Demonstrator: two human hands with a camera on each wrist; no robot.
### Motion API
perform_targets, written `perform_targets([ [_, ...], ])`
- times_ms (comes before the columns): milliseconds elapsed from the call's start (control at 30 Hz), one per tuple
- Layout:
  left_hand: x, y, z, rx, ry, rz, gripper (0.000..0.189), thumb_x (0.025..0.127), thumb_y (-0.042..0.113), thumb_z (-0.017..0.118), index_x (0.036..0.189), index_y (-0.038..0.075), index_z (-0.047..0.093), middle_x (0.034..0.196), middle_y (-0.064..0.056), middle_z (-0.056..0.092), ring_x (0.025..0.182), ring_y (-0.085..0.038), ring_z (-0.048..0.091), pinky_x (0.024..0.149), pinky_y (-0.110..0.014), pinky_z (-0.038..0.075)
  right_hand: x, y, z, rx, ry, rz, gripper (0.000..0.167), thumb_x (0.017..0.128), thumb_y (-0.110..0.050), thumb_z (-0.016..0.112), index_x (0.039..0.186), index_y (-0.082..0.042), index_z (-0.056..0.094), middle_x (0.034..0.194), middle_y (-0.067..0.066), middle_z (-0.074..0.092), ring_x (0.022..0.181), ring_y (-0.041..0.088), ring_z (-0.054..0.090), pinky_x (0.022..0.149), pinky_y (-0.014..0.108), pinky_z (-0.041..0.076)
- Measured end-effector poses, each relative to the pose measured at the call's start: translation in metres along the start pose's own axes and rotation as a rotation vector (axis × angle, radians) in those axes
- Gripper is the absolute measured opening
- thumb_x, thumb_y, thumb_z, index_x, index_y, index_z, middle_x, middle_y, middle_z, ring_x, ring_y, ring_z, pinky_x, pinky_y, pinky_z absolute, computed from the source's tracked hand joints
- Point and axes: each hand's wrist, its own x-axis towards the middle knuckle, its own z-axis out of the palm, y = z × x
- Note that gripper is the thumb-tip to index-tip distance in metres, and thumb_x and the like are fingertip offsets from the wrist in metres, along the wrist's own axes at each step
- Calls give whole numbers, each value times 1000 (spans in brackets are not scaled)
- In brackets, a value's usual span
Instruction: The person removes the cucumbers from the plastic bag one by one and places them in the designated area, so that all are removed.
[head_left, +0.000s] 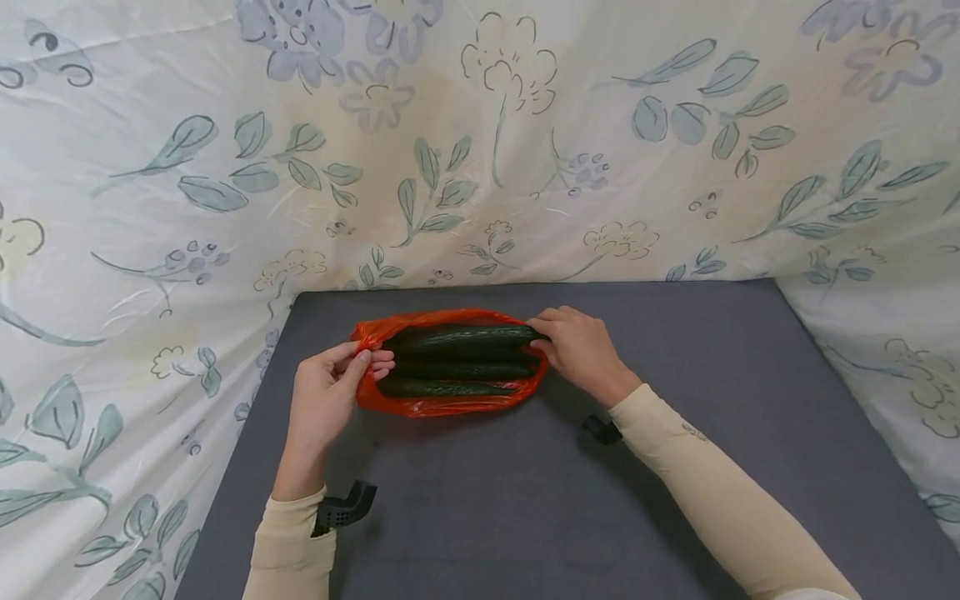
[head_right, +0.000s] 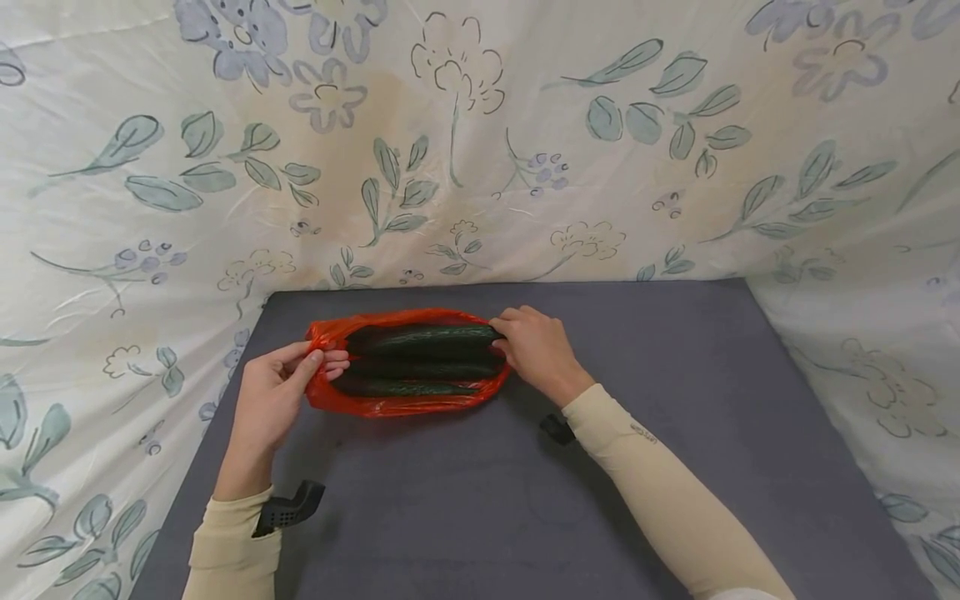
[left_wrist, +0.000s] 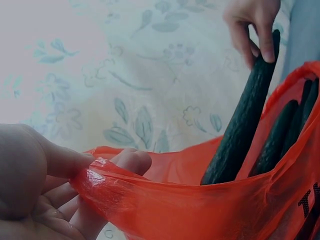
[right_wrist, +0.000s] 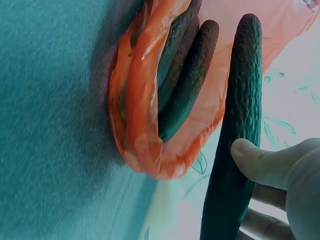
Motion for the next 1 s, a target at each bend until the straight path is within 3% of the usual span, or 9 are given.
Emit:
perform_targets([
  [567,-3,3,1,-10,-1,-9,31,112,4,60,137,-14,66,116,-27,77,93,-11,80,89,-25,61,-17,18,-19,-2,60,15,34,92,-14,90,124,-8,82,117,7,78,99,28,71,74,50,65],
  [1000,-1,4,-1,-29,-3,-8,30,111,2,61,135,-14,67,114,-26,77,92,-13,80,89,-27,62,-30,37,-31,-15,45,52,37,95,-15,87,130,-6,79,119,10,77,100,29,70,75,51,64],
])
